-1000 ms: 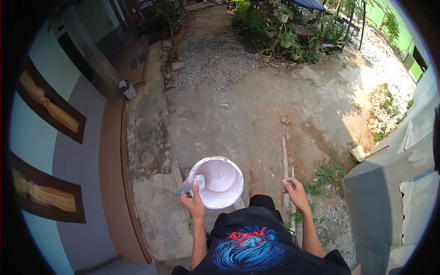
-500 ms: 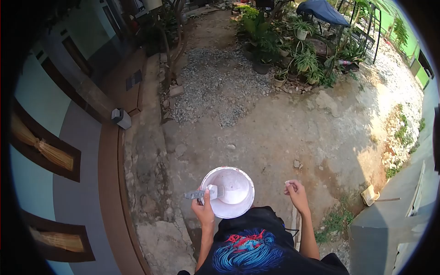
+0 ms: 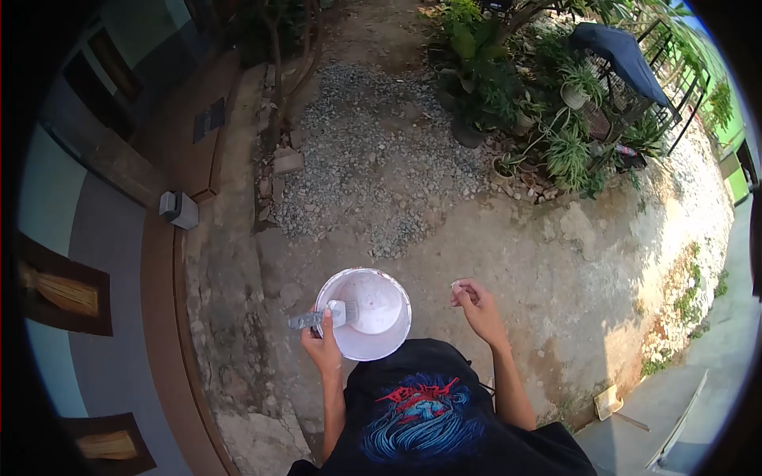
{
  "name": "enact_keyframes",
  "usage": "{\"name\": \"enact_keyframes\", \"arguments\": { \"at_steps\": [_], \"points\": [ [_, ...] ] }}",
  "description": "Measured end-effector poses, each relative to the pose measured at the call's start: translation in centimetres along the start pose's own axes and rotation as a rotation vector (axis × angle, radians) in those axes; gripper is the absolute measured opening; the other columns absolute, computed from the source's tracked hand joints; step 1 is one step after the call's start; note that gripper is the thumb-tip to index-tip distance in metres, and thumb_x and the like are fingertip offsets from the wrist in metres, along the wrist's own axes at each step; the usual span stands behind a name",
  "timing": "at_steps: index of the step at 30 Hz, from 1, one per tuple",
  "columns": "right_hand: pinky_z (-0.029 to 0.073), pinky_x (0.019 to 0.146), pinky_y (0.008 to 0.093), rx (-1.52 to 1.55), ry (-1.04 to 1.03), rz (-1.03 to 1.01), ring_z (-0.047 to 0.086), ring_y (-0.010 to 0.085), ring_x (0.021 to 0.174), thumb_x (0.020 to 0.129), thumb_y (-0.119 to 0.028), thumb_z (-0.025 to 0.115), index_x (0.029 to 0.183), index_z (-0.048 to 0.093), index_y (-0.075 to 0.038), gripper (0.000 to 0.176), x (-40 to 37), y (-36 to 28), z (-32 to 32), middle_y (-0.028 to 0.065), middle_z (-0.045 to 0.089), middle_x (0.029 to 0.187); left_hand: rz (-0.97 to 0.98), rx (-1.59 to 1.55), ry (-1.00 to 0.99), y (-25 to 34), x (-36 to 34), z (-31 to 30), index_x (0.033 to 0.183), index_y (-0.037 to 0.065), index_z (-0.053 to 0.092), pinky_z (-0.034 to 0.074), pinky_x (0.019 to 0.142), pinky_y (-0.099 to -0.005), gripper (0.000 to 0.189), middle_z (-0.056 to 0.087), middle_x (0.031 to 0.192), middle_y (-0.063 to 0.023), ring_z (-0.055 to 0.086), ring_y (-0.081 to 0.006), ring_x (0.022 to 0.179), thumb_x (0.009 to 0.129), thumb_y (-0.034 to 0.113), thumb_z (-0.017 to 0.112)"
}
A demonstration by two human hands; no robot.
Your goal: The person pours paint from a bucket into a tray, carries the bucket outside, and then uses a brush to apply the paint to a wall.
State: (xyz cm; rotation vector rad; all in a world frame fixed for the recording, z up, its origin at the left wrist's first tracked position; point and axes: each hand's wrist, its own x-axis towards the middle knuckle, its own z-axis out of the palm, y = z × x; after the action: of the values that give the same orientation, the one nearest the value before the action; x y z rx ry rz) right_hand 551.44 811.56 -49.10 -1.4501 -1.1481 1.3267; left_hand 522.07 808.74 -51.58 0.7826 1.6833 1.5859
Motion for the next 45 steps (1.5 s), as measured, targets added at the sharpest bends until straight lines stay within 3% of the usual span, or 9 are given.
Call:
{"name": "enact_keyframes", "arguments": {
  "at_steps": [4,10,19,26,30,32,39,41,45],
  "points": [
    [0.051,0.079,0.0277,-0.024,-0.04,0.024,0.062,0.0126,0.081,0.099,-0.013,0.053,0.107,0.058,0.003,0.019,10.6,-4.9,-0.4,0.0046,0.063,0.084,-0.037,-0.022,-0.051,2.7,10.6,9.3,0.116,-0.01,0.059,0.048,0.086,-0.03,0.038,0.064,0.106,-0.0127,0.06,-0.0156,0.095,0.091,0.017,0.069],
    [0.05,0.076,0.0276,0.0,0.084,-0.041,0.061,0.0112,0.079,0.099,-0.012,0.052,0.106,0.058,0.005,0.019,27.1,-9.5,-3.9,0.005,0.063,0.082,-0.024,0.007,-0.175,4.8,24.7,21.2,0.115,-0.01,0.059,0.047,0.085,-0.0292,0.039,0.065,0.103,-0.0113,0.059,-0.0145,0.094,0.09,0.018,0.07],
    [0.052,0.076,0.0274,0.031,0.257,0.029,0.061,0.0113,0.079,0.099,-0.014,0.051,0.106,0.058,0.004,0.02,56.3,-10.2,-11.6,0.0057,0.063,0.082,-0.232,-0.08,-0.069,3.2,44.2,41.6,0.113,-0.008,0.06,0.047,0.079,-0.0282,0.041,0.065,0.1,-0.0087,0.059,-0.0128,0.087,0.088,0.022,0.073],
    [0.05,0.074,0.0261,-0.08,0.151,-0.079,0.059,0.0091,0.078,0.101,-0.016,0.052,0.104,0.059,0.001,0.019,79.4,-21.2,-17.0,0.0029,0.061,0.081,-0.242,0.022,0.04,8.6,58.5,54.5,0.117,-0.008,0.058,0.046,0.084,-0.03,0.042,0.065,0.104,-0.0119,0.059,-0.0157,0.093,0.09,0.021,0.07],
    [0.049,0.075,0.0258,-0.16,0.071,-0.119,0.058,0.0089,0.078,0.101,-0.017,0.052,0.104,0.059,0.002,0.02,92.5,-25.1,-16.6,0.0025,0.061,0.082,-0.195,0.022,0.169,8.3,66.8,60.0,0.12,-0.008,0.056,0.046,0.089,-0.0328,0.039,0.062,0.113,-0.013,0.058,-0.0182,0.1,0.092,0.017,0.066],
    [0.049,0.075,0.0256,-0.157,0.069,-0.117,0.058,0.009,0.078,0.101,-0.018,0.052,0.104,0.059,0.002,0.022,98.9,-25.9,-15.6,0.0024,0.06,0.083,-0.058,0.03,0.09,8.7,71.6,63.0,0.12,-0.009,0.056,0.046,0.091,-0.0331,0.038,0.062,0.113,-0.0136,0.058,-0.0191,0.101,0.093,0.016,0.064],
    [0.048,0.074,0.0266,-0.267,-0.028,0.06,0.059,0.0103,0.08,0.099,-0.016,0.053,0.104,0.059,0.002,0.02,119.0,-29.2,-11.3,0.0035,0.061,0.085,-0.149,0.036,0.067,9.5,90.9,75.8,0.121,-0.008,0.054,0.045,0.092,-0.0337,0.036,0.061,0.112,-0.0141,0.057,-0.0196,0.102,0.095,0.016,0.062],
    [0.049,0.075,0.0279,-0.321,-0.093,0.079,0.061,0.0115,0.082,0.099,-0.016,0.053,0.106,0.059,0.002,0.02,123.5,-30.4,-11.0,0.0054,0.063,0.088,-0.067,0.21,0.008,10.7,96.7,80.0,0.121,-0.008,0.053,0.044,0.093,-0.0343,0.037,0.059,0.113,-0.0151,0.056,-0.0196,0.104,0.095,0.016,0.062],
    [0.05,0.078,0.0286,-0.332,-0.025,0.207,0.062,0.0115,0.082,0.099,-0.018,0.054,0.108,0.059,0.002,0.023,131.9,-33.8,-10.9,0.0062,0.063,0.087,-0.063,0.272,-0.089,12.6,106.6,87.3,0.12,-0.007,0.053,0.043,0.094,-0.0353,0.036,0.058,0.115,-0.0157,0.054,-0.02,0.106,0.095,0.017,0.062]
  ]
}}
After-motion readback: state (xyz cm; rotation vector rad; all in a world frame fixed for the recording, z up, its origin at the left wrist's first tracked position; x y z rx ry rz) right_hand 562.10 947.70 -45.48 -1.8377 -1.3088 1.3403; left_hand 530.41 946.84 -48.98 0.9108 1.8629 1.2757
